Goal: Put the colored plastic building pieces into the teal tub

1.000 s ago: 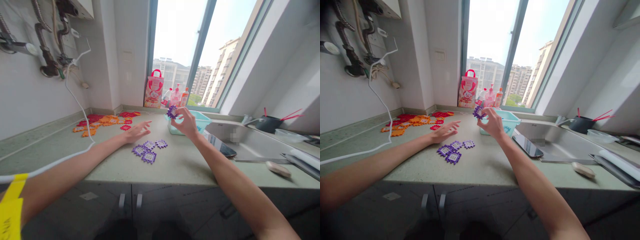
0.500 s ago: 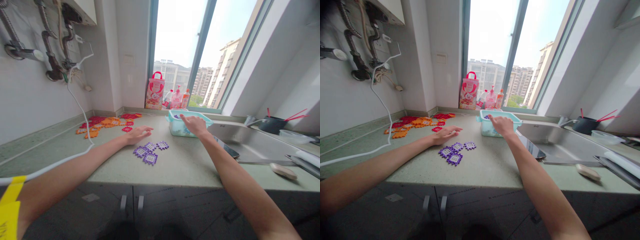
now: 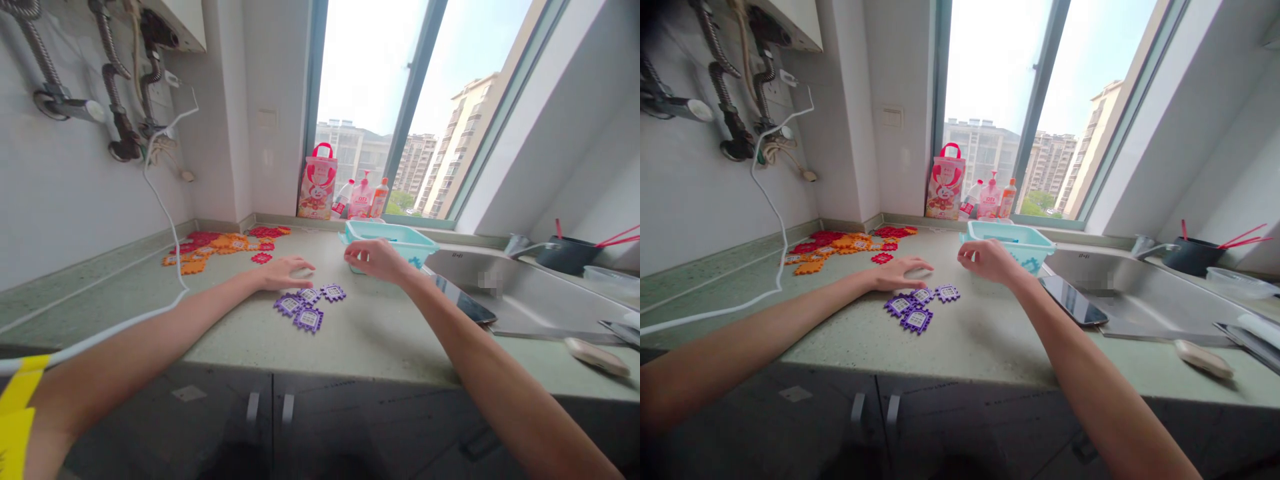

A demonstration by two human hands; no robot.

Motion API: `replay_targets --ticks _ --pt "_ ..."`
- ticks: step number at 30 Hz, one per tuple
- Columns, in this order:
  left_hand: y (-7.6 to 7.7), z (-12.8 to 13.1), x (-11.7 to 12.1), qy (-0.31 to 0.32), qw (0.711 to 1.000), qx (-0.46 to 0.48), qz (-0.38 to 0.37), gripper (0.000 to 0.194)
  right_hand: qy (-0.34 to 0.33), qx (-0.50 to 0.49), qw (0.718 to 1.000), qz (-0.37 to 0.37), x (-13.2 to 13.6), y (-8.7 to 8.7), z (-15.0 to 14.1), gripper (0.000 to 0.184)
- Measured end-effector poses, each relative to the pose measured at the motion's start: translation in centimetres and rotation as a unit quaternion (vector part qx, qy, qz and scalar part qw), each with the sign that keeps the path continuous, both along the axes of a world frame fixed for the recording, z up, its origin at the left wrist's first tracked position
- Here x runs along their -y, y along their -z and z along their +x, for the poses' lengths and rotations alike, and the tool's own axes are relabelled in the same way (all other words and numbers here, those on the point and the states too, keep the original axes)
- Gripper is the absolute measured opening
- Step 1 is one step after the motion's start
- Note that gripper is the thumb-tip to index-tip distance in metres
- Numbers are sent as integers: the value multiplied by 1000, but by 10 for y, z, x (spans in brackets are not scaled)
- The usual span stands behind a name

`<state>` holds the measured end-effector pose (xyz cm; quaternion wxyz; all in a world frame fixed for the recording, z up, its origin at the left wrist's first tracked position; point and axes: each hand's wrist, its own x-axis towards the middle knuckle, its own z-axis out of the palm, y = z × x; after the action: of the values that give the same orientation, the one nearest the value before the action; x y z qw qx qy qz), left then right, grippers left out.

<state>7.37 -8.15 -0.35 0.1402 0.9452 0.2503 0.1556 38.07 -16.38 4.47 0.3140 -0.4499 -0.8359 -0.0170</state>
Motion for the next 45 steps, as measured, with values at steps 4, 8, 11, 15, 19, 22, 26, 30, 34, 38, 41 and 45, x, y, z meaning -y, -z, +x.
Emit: replay_targets --ticks 4,8,11,15,19,22,26,30,34,38,41,45 --pt "3 0 -3 -3 1000 13 -1 67 -47 40 981 -186 1 8 -5 23" --pt "8 1 -11 -8 1000 25 3 60 -92 23 949 -300 1 15 -7 41" --pt "10 2 -13 -11 999 39 15 53 -120 30 950 -287 1 19 -10 47" --pt "9 -3 -13 -35 997 63 21 38 -114 40 962 -247 -1 26 -15 40" --pt "4 -12 -13 -48 995 82 30 28 -92 46 975 -197 -3 33 -21 36" --pt "-1 -15 -9 7 997 74 24 24 -74 23 990 -117 -4 34 -26 35" --pt "-2 -9 -1 47 996 75 6 25 -73 -32 997 -15 0 32 -34 28" --pt "2 -3 0 30 996 82 22 37 -84 -54 995 0 0 37 -42 29" --pt "0 -5 -4 -20 996 75 33 44 -116 -41 990 -76 -7 51 -52 24" --pt "-12 -11 0 -40 996 65 45 35 -127 -7 986 -104 -12 58 -54 21" --pt "-18 -13 10 -35 999 40 3 41 -115 -13 987 -110 -12 56 -51 21" --pt "-17 -7 22 4 997 3 -72 51 -98 -18 989 -112 -9 54 -47 20"
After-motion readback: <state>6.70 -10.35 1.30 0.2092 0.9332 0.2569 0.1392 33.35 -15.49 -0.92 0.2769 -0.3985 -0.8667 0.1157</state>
